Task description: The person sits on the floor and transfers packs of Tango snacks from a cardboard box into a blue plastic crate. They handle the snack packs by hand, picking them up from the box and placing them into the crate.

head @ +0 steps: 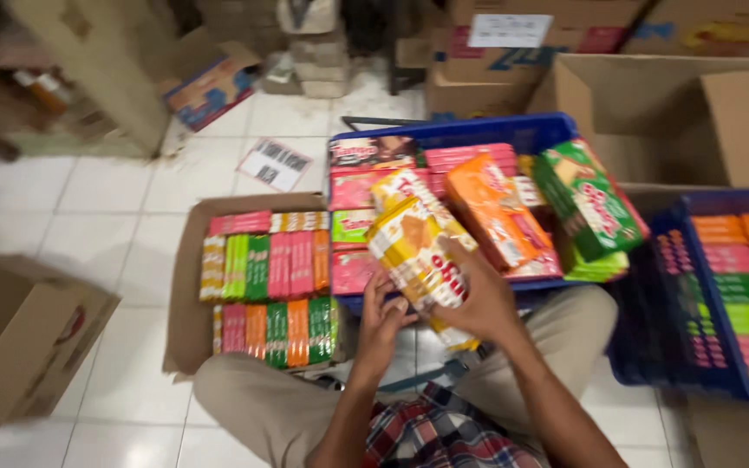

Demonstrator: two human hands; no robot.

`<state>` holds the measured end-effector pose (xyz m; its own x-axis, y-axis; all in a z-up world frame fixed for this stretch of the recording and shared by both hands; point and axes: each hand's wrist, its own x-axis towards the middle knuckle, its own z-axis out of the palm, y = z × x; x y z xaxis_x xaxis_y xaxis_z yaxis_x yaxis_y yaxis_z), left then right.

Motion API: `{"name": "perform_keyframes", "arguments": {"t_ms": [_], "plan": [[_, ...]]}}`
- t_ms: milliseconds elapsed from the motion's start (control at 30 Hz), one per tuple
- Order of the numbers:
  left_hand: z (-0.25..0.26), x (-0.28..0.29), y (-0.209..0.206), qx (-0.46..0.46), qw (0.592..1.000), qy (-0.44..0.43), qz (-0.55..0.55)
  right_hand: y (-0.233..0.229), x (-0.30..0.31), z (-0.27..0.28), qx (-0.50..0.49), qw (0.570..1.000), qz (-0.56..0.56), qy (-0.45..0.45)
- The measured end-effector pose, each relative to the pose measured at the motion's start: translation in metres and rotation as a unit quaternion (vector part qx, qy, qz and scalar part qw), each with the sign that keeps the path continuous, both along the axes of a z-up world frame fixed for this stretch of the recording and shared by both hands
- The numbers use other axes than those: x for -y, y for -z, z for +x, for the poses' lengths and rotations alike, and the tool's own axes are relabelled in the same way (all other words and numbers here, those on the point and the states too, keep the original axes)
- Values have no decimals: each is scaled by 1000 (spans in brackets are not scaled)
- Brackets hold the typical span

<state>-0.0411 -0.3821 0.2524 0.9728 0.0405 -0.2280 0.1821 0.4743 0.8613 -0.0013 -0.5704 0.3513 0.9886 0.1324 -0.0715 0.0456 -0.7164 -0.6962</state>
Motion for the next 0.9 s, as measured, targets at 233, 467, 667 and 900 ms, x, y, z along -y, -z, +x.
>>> {"name": "perform_keyframes", "arguments": {"t_ms": [233, 467, 667, 900], "plan": [[-13, 0, -7, -65, 952, 155, 255, -27, 136, 38, 121, 986, 16, 113], [-26, -2, 50, -113, 941, 149, 281, -73, 204, 119, 35, 948, -303, 88], [-29, -8, 47, -136, 930, 166, 298, -34, 239, 169, -29, 938, -346, -8], [-27, -10, 48, -147, 925, 165, 310, -46, 211, 193, 49, 929, -367, -16]]}}
